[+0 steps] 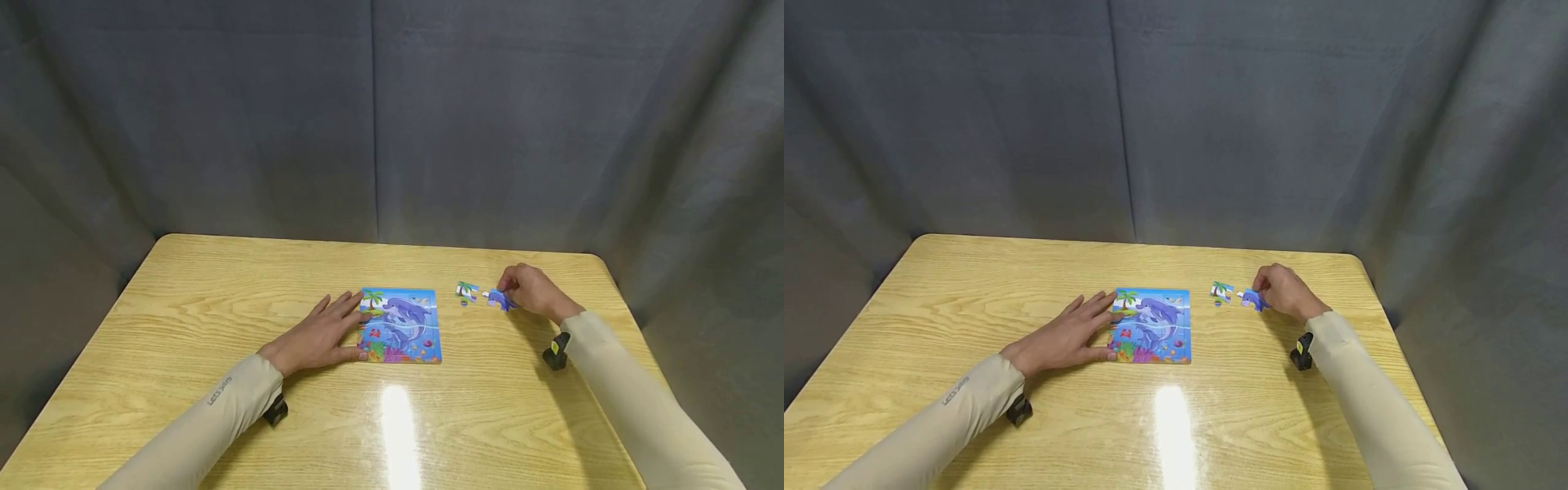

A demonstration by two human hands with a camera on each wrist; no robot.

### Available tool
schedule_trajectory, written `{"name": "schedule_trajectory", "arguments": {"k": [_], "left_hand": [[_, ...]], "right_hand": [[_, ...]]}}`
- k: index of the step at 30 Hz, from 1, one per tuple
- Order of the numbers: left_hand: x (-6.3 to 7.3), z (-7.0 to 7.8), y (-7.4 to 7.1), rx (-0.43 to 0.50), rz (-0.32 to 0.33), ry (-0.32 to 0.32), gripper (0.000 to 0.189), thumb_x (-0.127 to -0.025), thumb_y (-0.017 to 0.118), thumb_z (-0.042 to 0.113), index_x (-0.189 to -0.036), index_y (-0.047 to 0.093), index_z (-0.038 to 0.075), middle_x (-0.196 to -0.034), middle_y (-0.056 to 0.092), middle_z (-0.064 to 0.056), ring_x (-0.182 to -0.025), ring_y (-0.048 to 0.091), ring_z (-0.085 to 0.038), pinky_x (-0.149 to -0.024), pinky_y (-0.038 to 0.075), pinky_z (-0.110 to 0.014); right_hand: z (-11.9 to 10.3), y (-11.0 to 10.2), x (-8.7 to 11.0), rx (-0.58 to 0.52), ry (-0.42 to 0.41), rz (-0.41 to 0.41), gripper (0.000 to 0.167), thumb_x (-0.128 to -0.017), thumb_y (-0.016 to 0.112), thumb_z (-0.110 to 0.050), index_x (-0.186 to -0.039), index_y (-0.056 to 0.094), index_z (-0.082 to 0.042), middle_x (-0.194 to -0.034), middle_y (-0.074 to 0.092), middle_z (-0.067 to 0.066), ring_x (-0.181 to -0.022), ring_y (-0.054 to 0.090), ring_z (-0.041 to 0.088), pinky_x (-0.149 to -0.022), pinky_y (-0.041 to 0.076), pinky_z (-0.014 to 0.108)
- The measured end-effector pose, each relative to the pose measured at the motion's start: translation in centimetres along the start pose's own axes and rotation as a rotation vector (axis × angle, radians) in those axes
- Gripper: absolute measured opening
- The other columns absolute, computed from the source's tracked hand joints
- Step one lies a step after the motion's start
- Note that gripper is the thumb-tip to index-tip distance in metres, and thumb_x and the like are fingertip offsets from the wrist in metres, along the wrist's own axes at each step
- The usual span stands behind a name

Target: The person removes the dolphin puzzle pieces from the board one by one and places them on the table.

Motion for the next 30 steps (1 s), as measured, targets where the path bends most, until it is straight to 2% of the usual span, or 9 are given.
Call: {"name": "schedule_trajectory", "arguments": {"k": [4, 10, 17, 22, 30], "left_hand": [[0.0, 0.0, 0.0, 0.005, -0.003, -0.004, 0.076, -0.101, 0.062, 0.064, -0.161, 0.048, 0.018, -0.179, 0.018, -0.017, -0.167, 0.019, -0.042, -0.133, 0.016, -0.069], [0.0, 0.0, 0.0, 0.01, -0.007, -0.005, 0.076, -0.102, 0.062, 0.063, -0.162, 0.047, 0.018, -0.179, 0.018, -0.017, -0.167, 0.018, -0.041, -0.133, 0.014, -0.068], [0.0, 0.0, -0.1, 0.006, -0.004, -0.002, 0.076, -0.101, 0.063, 0.062, -0.162, 0.047, 0.018, -0.179, 0.02, -0.018, -0.167, 0.019, -0.042, -0.133, 0.014, -0.069], [0.0, -0.1, 0.0, 0.003, -0.003, -0.006, 0.076, -0.101, 0.063, 0.063, -0.161, 0.048, 0.018, -0.179, 0.019, -0.018, -0.167, 0.018, -0.041, -0.133, 0.015, -0.069], [0.0, 0.0, 0.0, 0.002, 0.005, 0.003, 0.076, -0.101, 0.062, 0.063, -0.161, 0.049, 0.017, -0.179, 0.02, -0.018, -0.167, 0.019, -0.042, -0.133, 0.015, -0.069]], "right_hand": [[-0.3, -0.2, -0.3, 0.002, -0.005, 0.003, 0.015, -0.094, 0.064, 0.01, -0.1, 0.073, 0.0, -0.098, 0.072, 0.017, -0.085, 0.061, 0.024, -0.074, 0.052, 0.034], [-1.9, -0.1, -0.9, -0.022, -0.043, -0.01, 0.009, -0.1, 0.066, 0.003, -0.105, 0.073, 0.0, -0.104, 0.072, 0.018, -0.092, 0.065, 0.026, -0.081, 0.055, 0.039], [-4.4, 0.8, -1.4, -0.074, -0.045, -0.069, 0.008, -0.103, 0.065, -0.001, -0.108, 0.071, 0.0, -0.106, 0.068, 0.017, -0.081, 0.062, 0.019, -0.07, 0.051, 0.031], [-6.3, 1.9, -1.9, -0.08, -0.093, -0.081, 0.008, -0.101, 0.067, 0.001, -0.106, 0.072, -0.002, -0.104, 0.069, 0.015, -0.081, 0.059, 0.018, -0.066, 0.047, 0.027], [-8.8, 3.4, -1.9, -0.053, -0.165, -0.104, 0.014, -0.098, 0.071, 0.002, -0.11, 0.074, -0.005, -0.109, 0.073, 0.012, -0.092, 0.064, 0.021, -0.079, 0.054, 0.034]]}}
Point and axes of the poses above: each hand's wrist, its own x-axis away from the middle knuckle, its own y-axis out of the palm, z = x × y, the point moved 1 cm from there along -x, towards the middle knuckle
